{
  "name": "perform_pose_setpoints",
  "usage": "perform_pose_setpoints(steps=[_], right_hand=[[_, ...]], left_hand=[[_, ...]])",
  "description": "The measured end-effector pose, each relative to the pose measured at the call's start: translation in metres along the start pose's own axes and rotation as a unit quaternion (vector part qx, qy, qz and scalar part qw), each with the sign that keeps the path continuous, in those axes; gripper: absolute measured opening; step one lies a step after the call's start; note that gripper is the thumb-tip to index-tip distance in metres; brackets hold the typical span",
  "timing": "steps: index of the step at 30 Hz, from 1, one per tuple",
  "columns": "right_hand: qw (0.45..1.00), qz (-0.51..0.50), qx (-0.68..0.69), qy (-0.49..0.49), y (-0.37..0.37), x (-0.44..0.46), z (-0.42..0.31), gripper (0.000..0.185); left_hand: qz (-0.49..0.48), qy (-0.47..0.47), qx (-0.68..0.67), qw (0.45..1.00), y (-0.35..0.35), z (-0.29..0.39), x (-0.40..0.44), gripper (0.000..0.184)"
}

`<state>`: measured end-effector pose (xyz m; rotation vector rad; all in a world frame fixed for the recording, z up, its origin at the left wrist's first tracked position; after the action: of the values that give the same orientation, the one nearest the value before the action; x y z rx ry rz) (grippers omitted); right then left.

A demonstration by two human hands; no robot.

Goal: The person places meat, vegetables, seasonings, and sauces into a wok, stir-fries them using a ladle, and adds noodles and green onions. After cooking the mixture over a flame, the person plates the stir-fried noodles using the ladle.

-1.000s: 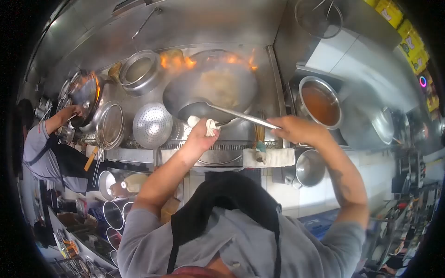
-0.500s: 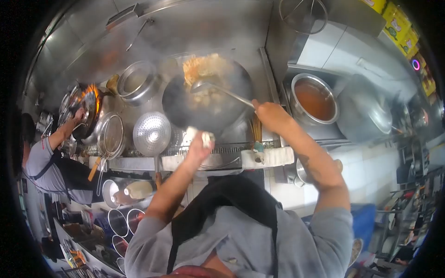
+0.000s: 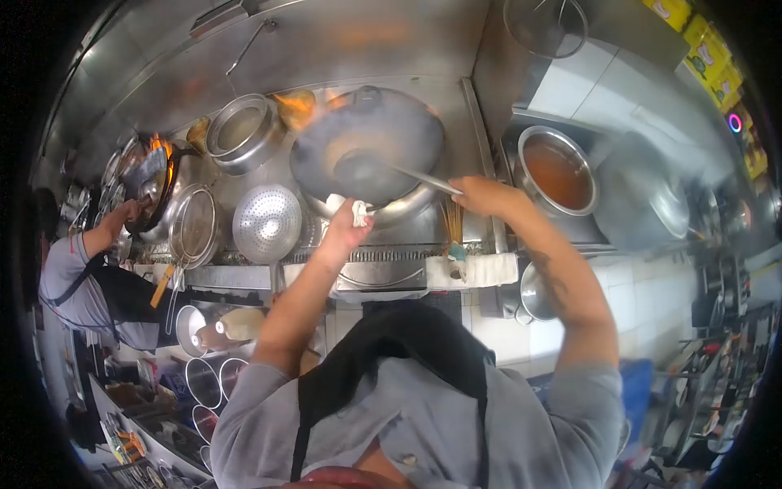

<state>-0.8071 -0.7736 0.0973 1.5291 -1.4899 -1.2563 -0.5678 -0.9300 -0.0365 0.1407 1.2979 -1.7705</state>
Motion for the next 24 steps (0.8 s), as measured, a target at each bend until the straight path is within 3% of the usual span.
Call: perform_pose_setpoints(steps=[1,3,6,8,9,12,15,18,24], right_hand=[[0.993,0.094,-0.030,0.072,-0.015,0.011,0.017,0.041],[0.994,0.101,-0.044,0.003,-0.007,0.009,-0.002,0.037],[0.989,0.106,-0.088,-0.046,0.013,0.000,-0.028,0.036],[0.988,0.107,-0.106,-0.041,0.028,-0.007,-0.038,0.036],[0.988,0.107,-0.106,-0.028,0.036,-0.013,-0.042,0.036],[0.995,0.049,-0.089,-0.023,0.061,-0.039,-0.057,0.036],[0.995,-0.003,-0.094,-0.031,0.071,-0.063,-0.050,0.033],[0.994,-0.025,-0.097,-0.051,0.065,-0.067,-0.037,0.032],[0.978,0.062,-0.165,-0.114,0.015,-0.028,-0.017,0.030]], left_hand=[[-0.029,-0.013,-0.011,0.999,0.016,-0.011,0.006,0.012],[-0.057,-0.022,0.030,0.998,0.046,-0.043,-0.008,0.013],[0.010,0.036,0.055,0.998,0.073,-0.073,-0.051,0.013],[-0.005,0.001,0.061,0.998,0.051,-0.063,-0.063,0.013],[0.011,0.006,0.030,0.999,0.042,-0.049,-0.048,0.014],[-0.066,-0.027,-0.050,0.996,0.043,-0.014,0.029,0.014],[-0.081,-0.065,0.032,0.994,0.019,0.005,0.042,0.010],[-0.051,-0.015,0.021,0.998,0.026,0.001,0.058,0.011],[-0.009,-0.031,0.020,0.999,0.016,0.002,0.050,0.008]])
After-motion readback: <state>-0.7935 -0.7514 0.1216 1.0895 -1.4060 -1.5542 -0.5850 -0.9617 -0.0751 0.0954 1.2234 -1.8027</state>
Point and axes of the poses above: each hand's wrist, its own x-axis towards the middle knuckle, its own y-axis out of the back of the hand, z = x × y, the point moved 3 cm from there along x, towards the middle knuckle, and after that the axes turned 4 degrees about -y, right-handed, at the moved point
